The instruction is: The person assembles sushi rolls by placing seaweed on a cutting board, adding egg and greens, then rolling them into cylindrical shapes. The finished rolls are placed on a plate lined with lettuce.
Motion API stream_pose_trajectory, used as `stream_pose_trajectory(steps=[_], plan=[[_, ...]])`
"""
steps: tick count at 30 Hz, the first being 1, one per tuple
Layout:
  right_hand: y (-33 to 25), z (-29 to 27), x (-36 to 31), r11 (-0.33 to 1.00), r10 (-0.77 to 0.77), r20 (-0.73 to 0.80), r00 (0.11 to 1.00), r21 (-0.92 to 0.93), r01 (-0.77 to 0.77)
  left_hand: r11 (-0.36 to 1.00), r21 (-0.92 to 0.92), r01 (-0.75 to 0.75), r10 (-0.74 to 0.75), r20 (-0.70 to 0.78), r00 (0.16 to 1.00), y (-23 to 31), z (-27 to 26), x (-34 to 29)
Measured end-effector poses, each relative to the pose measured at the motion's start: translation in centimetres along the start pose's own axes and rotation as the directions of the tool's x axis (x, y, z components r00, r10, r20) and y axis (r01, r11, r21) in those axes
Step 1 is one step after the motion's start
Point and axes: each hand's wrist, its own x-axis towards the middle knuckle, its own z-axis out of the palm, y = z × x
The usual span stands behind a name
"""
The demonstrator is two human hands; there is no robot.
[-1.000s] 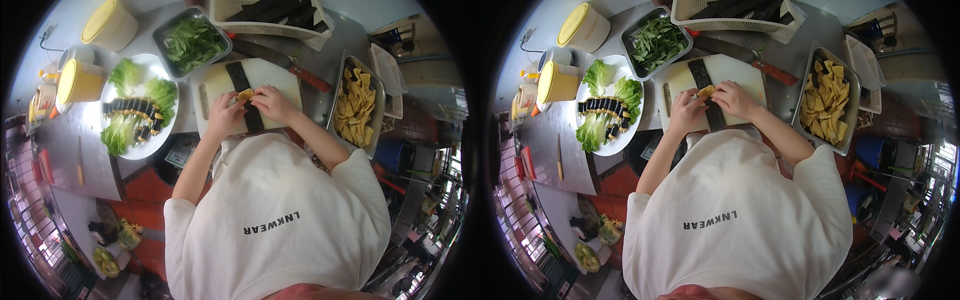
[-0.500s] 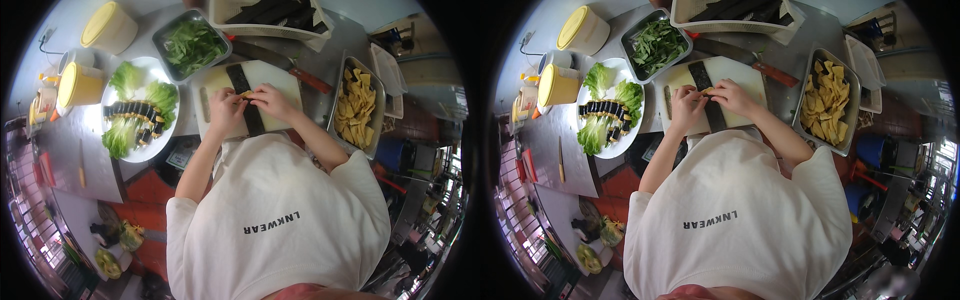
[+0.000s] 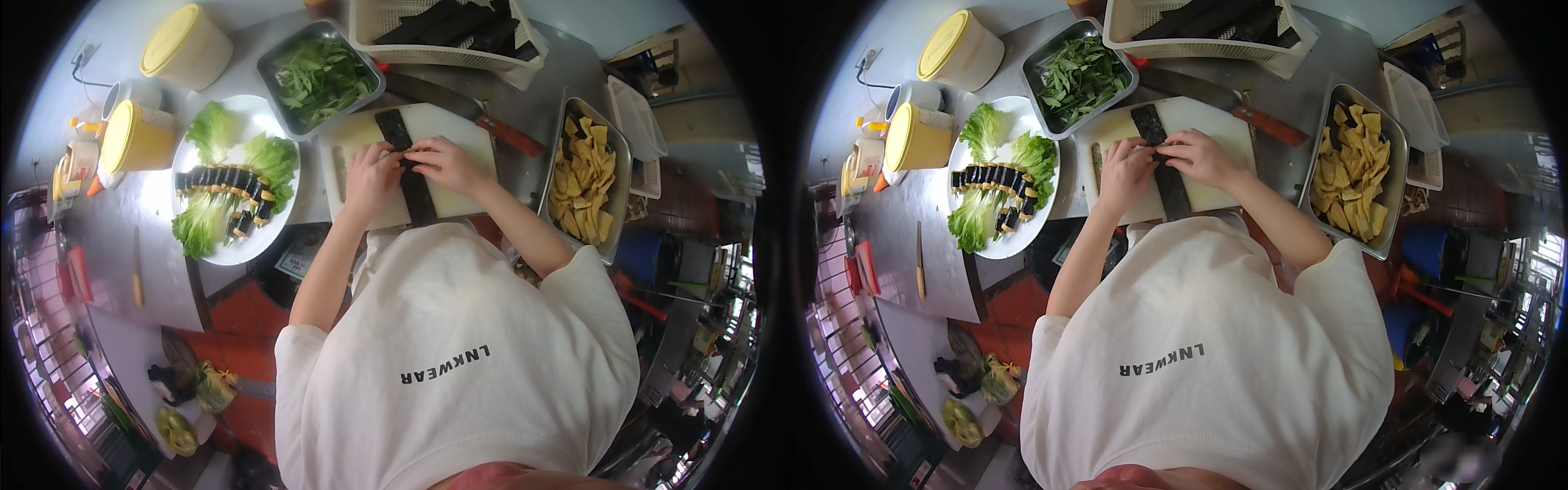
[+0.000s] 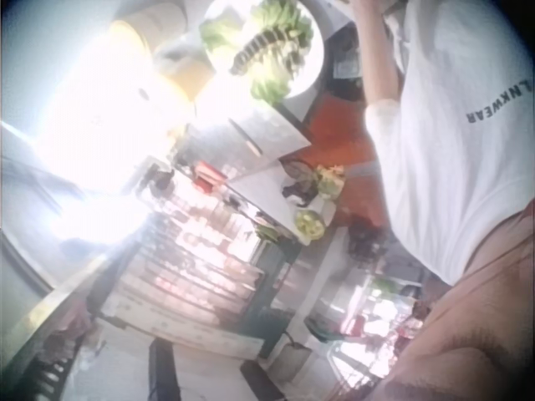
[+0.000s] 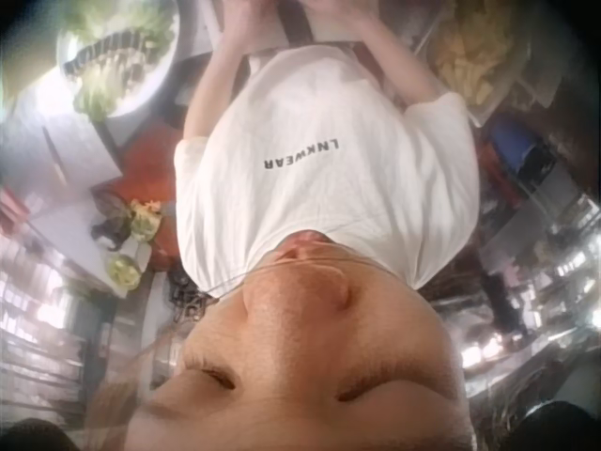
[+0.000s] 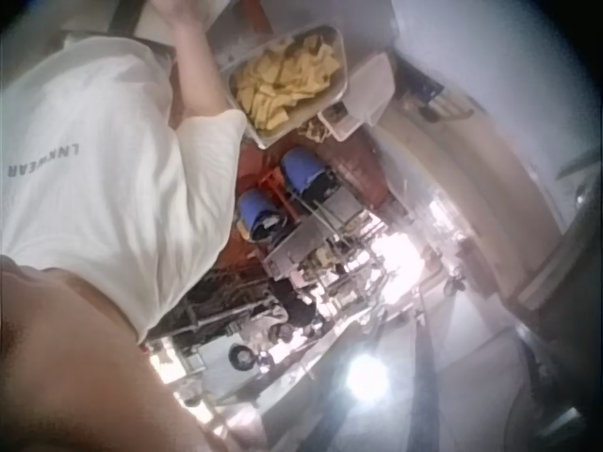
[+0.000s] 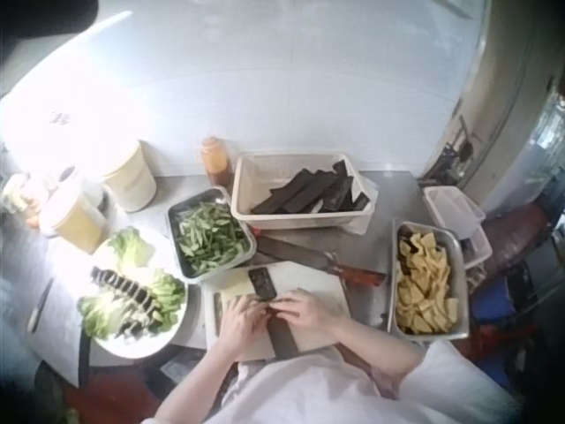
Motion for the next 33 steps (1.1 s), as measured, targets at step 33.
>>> stream_pose_trajectory(steps=[33], plan=[[0.7, 0.1, 3.0, 0.994, 0.059, -0.059, 0.997, -0.087, -0.064, 0.987, 0.149, -0.068, 0.087, -0.121, 0.989, -0.8, 0.2, 1.5]])
